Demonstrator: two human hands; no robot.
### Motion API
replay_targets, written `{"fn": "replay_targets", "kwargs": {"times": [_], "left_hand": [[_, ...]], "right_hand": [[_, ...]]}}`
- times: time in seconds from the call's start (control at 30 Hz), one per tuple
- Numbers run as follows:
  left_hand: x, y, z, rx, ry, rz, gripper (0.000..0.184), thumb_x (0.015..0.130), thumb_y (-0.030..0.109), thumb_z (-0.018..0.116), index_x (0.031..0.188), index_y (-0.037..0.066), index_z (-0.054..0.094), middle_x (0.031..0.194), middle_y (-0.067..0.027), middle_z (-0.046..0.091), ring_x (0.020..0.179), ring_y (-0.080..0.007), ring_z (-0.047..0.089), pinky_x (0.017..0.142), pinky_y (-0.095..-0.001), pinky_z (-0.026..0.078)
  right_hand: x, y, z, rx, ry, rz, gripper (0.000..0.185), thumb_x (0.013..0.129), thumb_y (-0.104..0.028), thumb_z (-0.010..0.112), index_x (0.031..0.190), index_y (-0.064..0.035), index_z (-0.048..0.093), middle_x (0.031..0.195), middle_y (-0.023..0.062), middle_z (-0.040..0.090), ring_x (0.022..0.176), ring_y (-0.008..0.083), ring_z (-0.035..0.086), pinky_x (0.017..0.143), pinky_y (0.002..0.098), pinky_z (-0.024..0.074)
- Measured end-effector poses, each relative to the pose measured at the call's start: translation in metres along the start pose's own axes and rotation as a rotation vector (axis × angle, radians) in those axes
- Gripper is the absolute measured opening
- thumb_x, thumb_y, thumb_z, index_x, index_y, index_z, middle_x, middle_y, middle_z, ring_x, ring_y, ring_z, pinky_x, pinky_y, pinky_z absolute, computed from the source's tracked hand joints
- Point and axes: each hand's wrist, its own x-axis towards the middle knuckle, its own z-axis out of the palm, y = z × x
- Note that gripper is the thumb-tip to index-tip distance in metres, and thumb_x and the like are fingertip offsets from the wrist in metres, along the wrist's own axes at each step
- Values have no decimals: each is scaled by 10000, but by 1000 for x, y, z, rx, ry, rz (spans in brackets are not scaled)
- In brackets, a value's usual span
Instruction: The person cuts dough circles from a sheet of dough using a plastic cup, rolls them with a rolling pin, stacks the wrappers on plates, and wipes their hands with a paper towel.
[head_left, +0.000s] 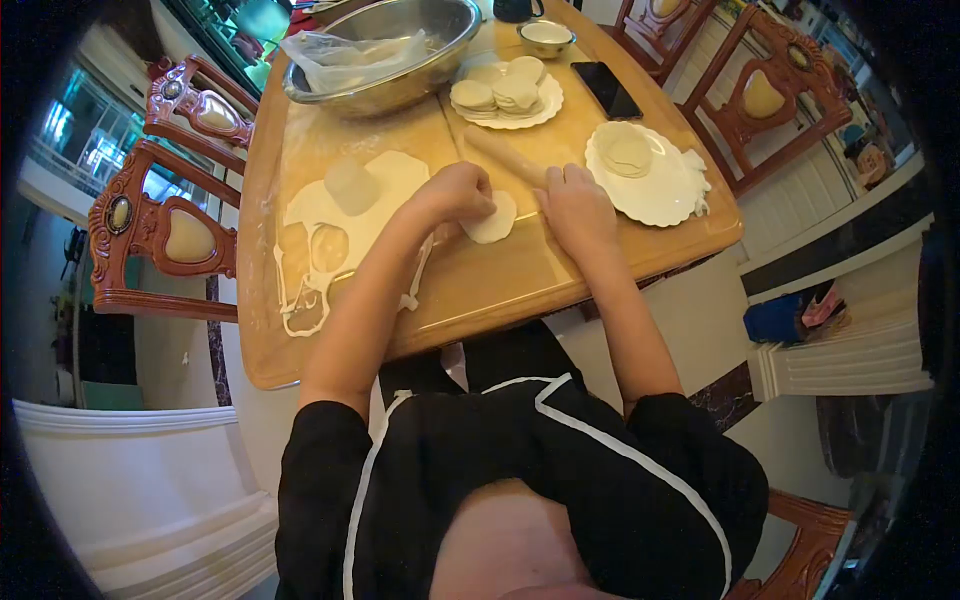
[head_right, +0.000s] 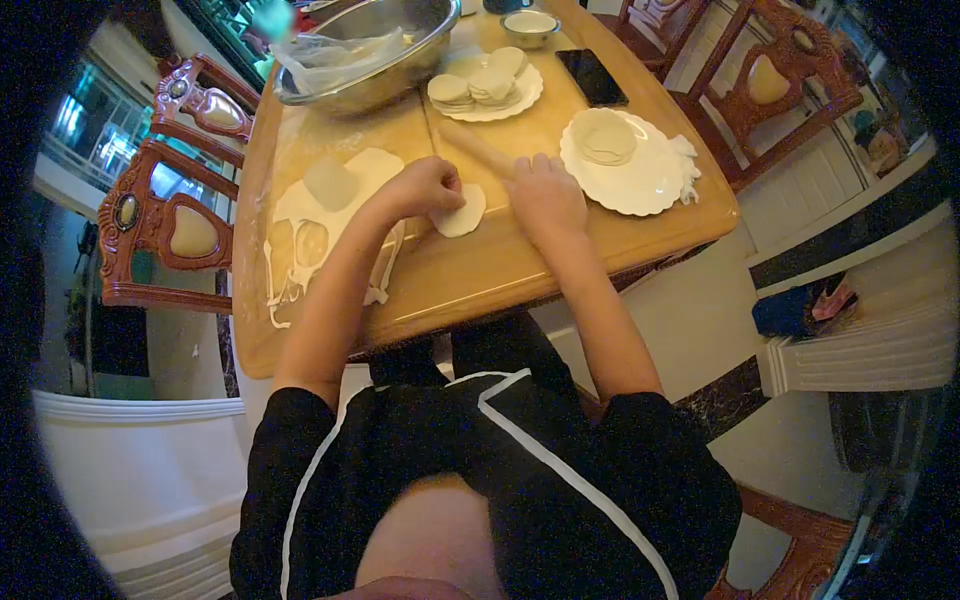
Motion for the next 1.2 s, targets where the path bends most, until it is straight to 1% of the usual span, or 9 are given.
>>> {"fn": "replay_targets", "kwargs": {"times": [0.2,0.27,0.43,0.53,0.67,0.77,1.0,1.07,1.2], "left_hand": [[-1,-12,2,-145,34,160,226,736,122,695,921,29,603,808,-40,593,677,-157,599,601,-320,501],[-14,2,-6,-752,44,98,200,794,102,656,971,39,588,823,-32,592,697,-149,613,606,-303,525],[-64,20,10,-1039,345,28,138,811,32,616,940,5,574,756,-41,578,620,-158,610,593,-306,559],[-92,1,45,-87,635,-9,139,841,115,634,943,22,648,898,-145,629,773,-262,646,684,-391,526],[-106,1,63,208,830,328,186,817,107,640,986,29,650,1035,-153,622,948,-329,599,803,-440,506],[-101,2,63,261,696,596,231,808,115,648,1020,23,638,1030,-147,625,987,-337,588,863,-441,483],[-86,-5,53,218,530,548,246,801,116,651,1025,18,630,1005,-149,634,985,-344,587,885,-431,475],[-89,-3,51,152,583,564,239,801,101,641,1024,16,630,993,-154,634,974,-350,587,881,-430,476],[-99,-19,53,68,644,455,237,833,80,631,1063,26,613,1027,-156,629,972,-352,585,867,-416,486]], "right_hand": [[0,0,-1,10,19,-30,258,856,-303,674,898,-71,569,889,102,577,867,273,607,702,387,535],[-1,1,-2,33,52,-46,254,852,-302,679,895,-73,580,888,100,578,864,271,605,698,385,534],[0,3,0,32,53,-50,252,856,-301,675,901,-71,584,887,97,579,868,271,602,703,382,532],[0,0,-2,43,38,-49,250,860,-300,671,904,-70,583,895,98,582,878,275,600,719,389,530],[1,-1,-1,14,16,-53,249,864,-302,664,918,-72,586,906,101,586,892,285,597,738,400,528],[1,-2,0,26,35,-56,250,865,-303,661,923,-71,590,910,104,587,896,289,597,741,400,528],[-2,-6,-4,28,12,-42,255,842,-284,683,963,-71,613,945,110,590,909,299,588,784,423,513],[-2,-8,-9,31,200,-152,295,808,-263,712,1019,-74,626,1005,113,588,942,310,574,852,457,483],[-22,-24,-24,359,108,-526,252,797,-196,712,997,-67,631,1076,93,596,978,304,569,880,435,465]]}}
